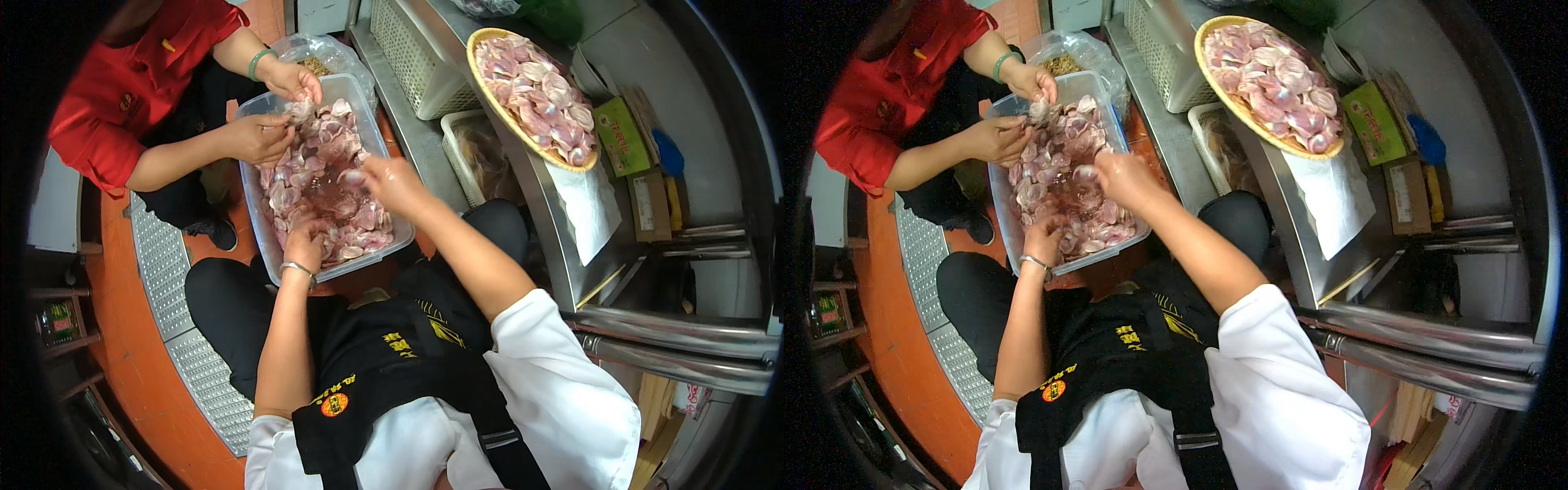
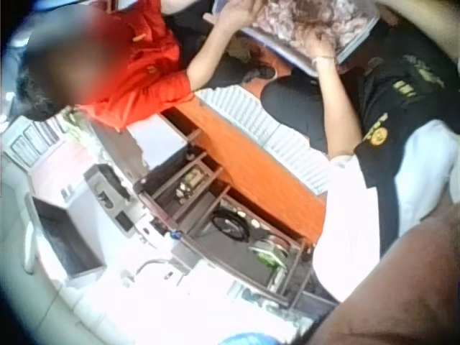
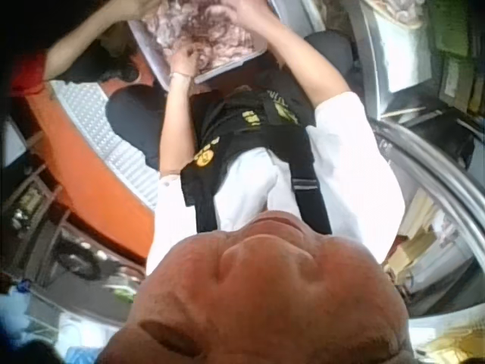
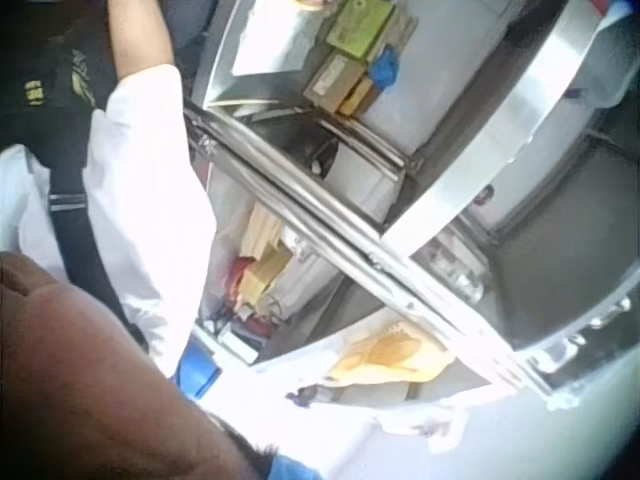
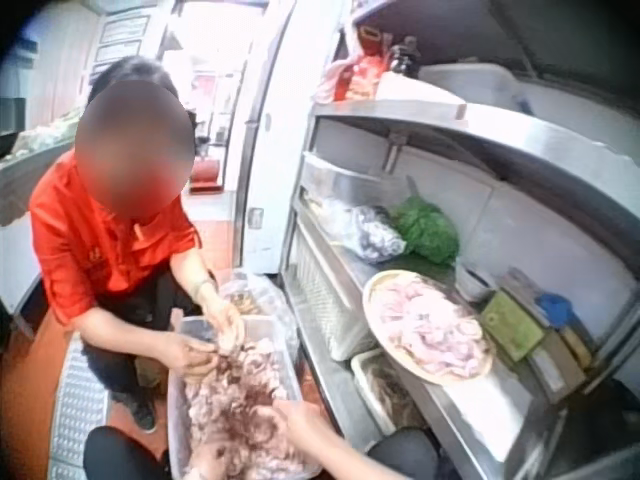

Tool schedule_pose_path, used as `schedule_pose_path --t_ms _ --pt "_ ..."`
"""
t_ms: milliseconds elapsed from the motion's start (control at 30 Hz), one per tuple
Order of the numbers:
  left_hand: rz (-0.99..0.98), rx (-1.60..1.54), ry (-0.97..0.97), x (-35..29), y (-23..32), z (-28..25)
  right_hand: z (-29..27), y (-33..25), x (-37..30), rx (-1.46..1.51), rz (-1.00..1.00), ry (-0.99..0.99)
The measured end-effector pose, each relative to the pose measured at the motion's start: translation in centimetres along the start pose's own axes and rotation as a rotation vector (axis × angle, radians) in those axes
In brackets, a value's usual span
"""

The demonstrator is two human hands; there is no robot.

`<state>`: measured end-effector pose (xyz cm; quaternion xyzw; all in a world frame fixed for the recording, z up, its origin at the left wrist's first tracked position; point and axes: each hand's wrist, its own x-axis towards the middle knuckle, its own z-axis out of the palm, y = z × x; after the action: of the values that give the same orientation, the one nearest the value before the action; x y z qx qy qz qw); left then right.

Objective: The person sits on the floor and uses both hands to separate raw chicken pieces from a large plastic container. They repeatedly pick up pieces, pull them apart, and place them back into the container. Another person in a red shirt works alongside them in the same manner.

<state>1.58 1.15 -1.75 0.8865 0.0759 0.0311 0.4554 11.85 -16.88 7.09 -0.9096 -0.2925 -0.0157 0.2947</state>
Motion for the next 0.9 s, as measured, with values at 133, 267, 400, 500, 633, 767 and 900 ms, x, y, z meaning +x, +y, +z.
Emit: schedule_pose_path --t_ms 133,267,400,500,633,767,900 --pt "0.152 0.173 0.441 -0.4 -0.7 -0.3 -10.7 -3.3 0.7 0.057 0.15 0.207" --pt "-0.3 -0.228 0.034 -0.2 2.1 -3.0 -21.4 -2.0 -0.4 -0.124 0.355 0.581" --pt "0.042 0.105 0.574 0.1 -1.1 -0.6 -26.5 5.4 -0.9 -0.918 0.443 0.663" --pt "-0.159 -0.309 0.412 0.2 -2.4 -0.8 -22.4 1.5 -0.9 -0.379 0.199 0.791" --pt "-0.21 -0.427 0.382 0.1 -2.2 -1.2 -8.0 -3.6 0.6 0.062 0.145 0.065" --pt "-0.233 -0.53 0.339 0.4 -2.0 -0.6 7.7 -0.4 0.7 -0.203 0.172 -0.625" --pt "-0.267 -0.623 0.32 0.2 -2.1 -0.8 13.8 0.8 -0.6 -0.27 0.209 -0.752"
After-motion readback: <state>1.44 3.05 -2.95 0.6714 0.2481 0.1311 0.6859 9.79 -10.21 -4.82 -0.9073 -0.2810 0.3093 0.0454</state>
